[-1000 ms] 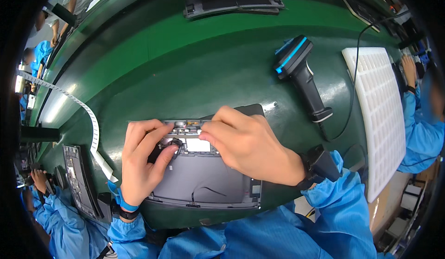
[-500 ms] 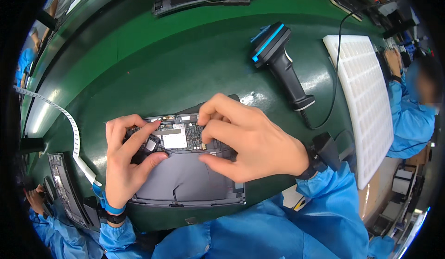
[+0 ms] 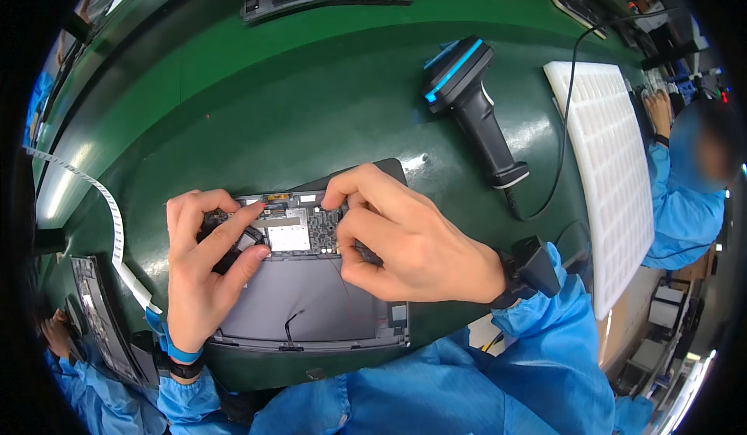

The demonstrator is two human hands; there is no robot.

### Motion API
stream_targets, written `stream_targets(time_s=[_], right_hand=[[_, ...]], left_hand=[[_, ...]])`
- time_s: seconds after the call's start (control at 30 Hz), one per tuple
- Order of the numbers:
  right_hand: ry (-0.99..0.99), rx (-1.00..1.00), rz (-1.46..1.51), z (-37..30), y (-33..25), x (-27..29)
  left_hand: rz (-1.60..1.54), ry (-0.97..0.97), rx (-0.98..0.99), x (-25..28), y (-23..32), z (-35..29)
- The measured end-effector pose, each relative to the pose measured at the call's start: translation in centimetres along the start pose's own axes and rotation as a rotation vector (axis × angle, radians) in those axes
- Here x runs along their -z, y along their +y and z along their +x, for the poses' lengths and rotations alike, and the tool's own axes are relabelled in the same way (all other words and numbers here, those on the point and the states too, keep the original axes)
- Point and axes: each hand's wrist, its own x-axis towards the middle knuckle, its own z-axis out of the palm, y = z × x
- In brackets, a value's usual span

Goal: The person assembles internal circuit components into a handheld electronic device, then scans a barcode label on the device with a handheld barcode scanner.

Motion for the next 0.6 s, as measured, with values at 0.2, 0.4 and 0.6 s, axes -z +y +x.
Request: stream_targets(time_s=[0.2,0.4,0.6], right_hand=[[0.091,0.244,-0.243,-0.6,0.6,-0.9],[0.055,0.269,-0.388,-0.8,0.1,-0.1],[0.160,0.282,-0.358,-0.6,0.2,-1.4]], left_hand=[[-0.008,-0.001,0.086,0.1,0.2,-0.6],[0.125,0.023,-0.001,-0.2,0.4,-0.3],[0.278,-0.043,-0.099,3.1,1.6,2.2]])
